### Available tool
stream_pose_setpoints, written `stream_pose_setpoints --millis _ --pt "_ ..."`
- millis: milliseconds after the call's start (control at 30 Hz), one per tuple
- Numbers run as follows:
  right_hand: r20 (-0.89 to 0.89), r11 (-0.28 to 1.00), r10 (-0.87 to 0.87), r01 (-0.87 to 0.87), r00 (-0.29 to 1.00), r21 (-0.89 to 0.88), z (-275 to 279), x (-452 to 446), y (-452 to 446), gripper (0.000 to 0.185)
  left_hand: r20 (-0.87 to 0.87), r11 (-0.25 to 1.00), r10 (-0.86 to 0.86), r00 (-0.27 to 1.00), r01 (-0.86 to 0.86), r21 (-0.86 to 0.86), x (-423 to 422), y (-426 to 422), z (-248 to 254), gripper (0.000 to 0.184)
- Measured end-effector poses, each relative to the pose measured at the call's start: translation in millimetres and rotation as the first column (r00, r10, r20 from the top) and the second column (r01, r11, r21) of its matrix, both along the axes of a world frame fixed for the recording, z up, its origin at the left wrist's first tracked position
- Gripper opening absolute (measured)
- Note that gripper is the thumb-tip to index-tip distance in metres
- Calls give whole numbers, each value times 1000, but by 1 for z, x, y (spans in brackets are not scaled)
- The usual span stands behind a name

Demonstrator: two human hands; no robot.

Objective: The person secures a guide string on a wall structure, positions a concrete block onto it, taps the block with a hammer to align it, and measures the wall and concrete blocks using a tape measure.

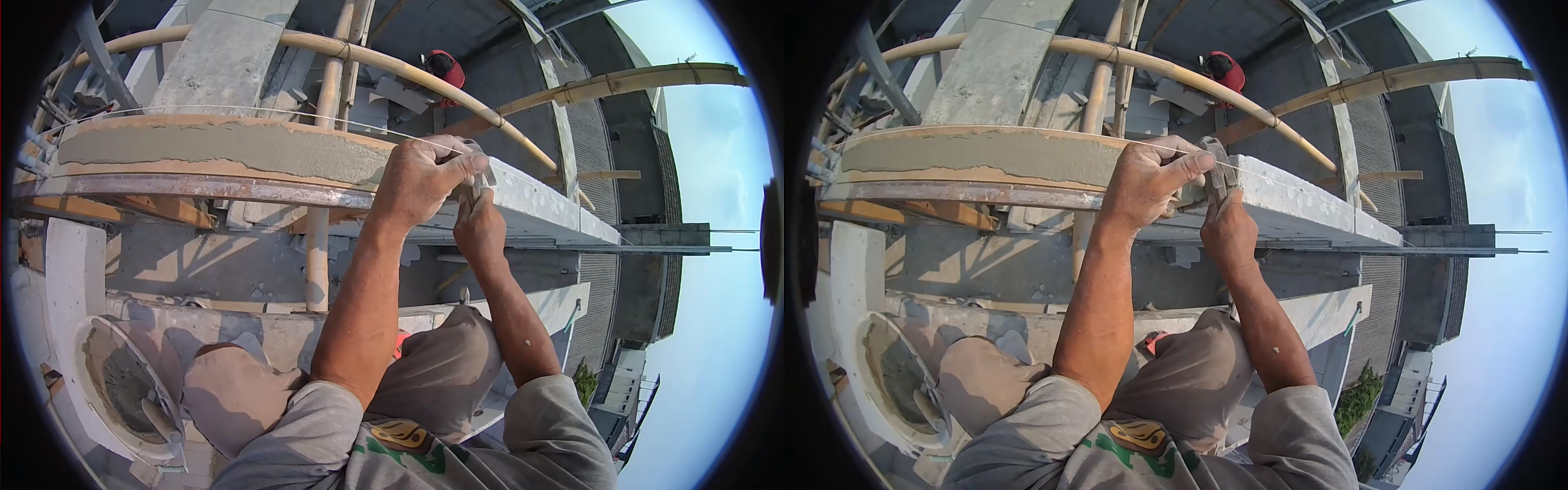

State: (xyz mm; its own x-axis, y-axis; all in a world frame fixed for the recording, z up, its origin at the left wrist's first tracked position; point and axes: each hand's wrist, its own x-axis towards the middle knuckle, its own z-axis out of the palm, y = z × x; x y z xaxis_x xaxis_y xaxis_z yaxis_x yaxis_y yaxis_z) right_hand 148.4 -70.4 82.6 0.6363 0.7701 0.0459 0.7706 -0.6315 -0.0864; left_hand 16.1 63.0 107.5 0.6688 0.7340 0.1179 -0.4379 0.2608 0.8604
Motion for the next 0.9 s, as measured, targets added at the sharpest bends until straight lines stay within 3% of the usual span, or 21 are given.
stream_pose_setpoints --millis 67,167,333,433,467,567,600,767,900 --pt "23 979 7 -2 1000 -205 -28 22 -13 23 -18 999 -37 999 36 -27 -2 -1 3 31" --pt "69 975 43 -27 997 -221 -27 28 -9 22 0 1000 -11 1000 11 3 -1 8 6 30" --pt "61 989 66 -73 996 128 5 -1 -1 24 10 1000 -3 1000 3 2 -1 -2 1 30" --pt "49 989 32 -25 998 -146 -29 29 -19 24 -77 999 -41 996 41 3 -5 -1 5 31" --pt "82 986 79 -66 993 -156 -50 43 -27 24 -118 999 -41 992 44 18 -7 0 7 32" --pt "37 985 61 -54 997 -164 -27 25 -11 23 36 994 63 997 -66 82 6 -4 -8 32" --pt "29 991 36 -32 999 -132 -17 14 -10 23 -42 1000 -3 999 4 29 -3 -2 2 34" --pt "3 988 35 -35 999 148 1 0 1 24 7 1000 18 1000 -18 0 6 -2 -9 34" --pt "41 988 57 -50 998 -146 -37 32 -10 22 -40 999 -32 999 32 -7 -2 3 3 34"
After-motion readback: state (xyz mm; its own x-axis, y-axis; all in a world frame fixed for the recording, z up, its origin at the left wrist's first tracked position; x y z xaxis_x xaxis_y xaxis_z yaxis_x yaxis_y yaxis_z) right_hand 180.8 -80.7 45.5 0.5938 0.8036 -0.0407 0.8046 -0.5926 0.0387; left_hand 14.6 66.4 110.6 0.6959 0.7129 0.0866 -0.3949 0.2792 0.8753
